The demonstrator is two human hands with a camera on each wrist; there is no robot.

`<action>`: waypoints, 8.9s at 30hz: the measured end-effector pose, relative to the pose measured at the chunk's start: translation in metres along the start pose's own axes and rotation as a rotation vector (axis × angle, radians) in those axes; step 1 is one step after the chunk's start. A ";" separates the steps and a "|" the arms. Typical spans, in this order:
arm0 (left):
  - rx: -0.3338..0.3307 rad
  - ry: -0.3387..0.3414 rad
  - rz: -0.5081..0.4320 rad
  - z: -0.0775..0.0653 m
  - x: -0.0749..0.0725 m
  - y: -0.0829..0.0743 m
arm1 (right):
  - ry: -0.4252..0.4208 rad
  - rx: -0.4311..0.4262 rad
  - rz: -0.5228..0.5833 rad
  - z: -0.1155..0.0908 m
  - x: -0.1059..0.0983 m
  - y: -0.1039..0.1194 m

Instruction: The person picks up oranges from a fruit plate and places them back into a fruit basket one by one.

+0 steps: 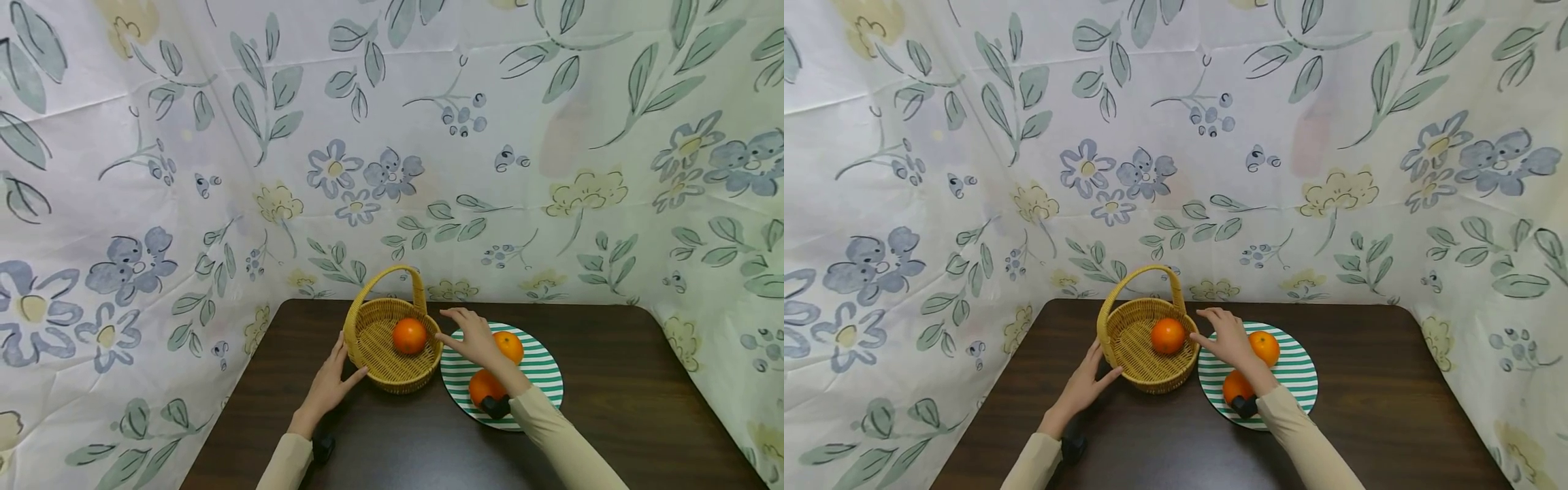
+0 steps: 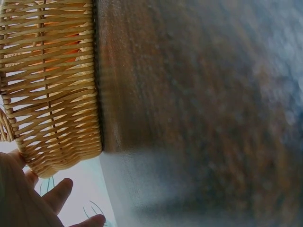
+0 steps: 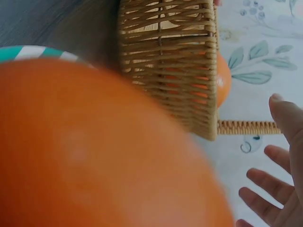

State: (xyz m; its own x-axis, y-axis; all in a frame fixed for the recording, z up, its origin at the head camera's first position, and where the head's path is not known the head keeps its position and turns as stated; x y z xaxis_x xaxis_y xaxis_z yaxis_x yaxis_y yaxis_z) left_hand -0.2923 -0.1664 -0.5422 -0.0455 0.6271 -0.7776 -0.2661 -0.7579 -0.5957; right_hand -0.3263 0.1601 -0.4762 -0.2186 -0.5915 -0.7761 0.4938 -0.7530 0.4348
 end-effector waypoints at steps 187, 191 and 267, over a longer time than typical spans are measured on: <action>-0.008 -0.001 -0.044 0.001 0.003 0.001 | 0.029 0.021 0.175 -0.050 -0.019 0.018; -0.003 -0.011 -0.040 0.001 0.003 0.001 | 0.025 0.012 0.195 -0.045 -0.018 0.023; -0.006 -0.028 -0.057 -0.001 0.007 0.003 | 0.122 -0.082 0.209 -0.008 0.036 0.068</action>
State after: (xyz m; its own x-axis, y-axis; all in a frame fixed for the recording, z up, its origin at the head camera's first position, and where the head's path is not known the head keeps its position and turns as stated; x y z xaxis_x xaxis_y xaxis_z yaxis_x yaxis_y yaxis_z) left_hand -0.2920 -0.1647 -0.5498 -0.0575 0.6744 -0.7361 -0.2632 -0.7215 -0.6405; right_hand -0.2935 0.0897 -0.4784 -0.0040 -0.6894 -0.7244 0.5855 -0.5889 0.5572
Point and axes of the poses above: each hand's wrist, its own z-axis towards the middle knuckle, its own x-axis out of the palm, y = z × x, the point moved 3 cm from there along z, towards the middle knuckle, and after that the axes turned 2 degrees about -y, right-handed, at the moved point
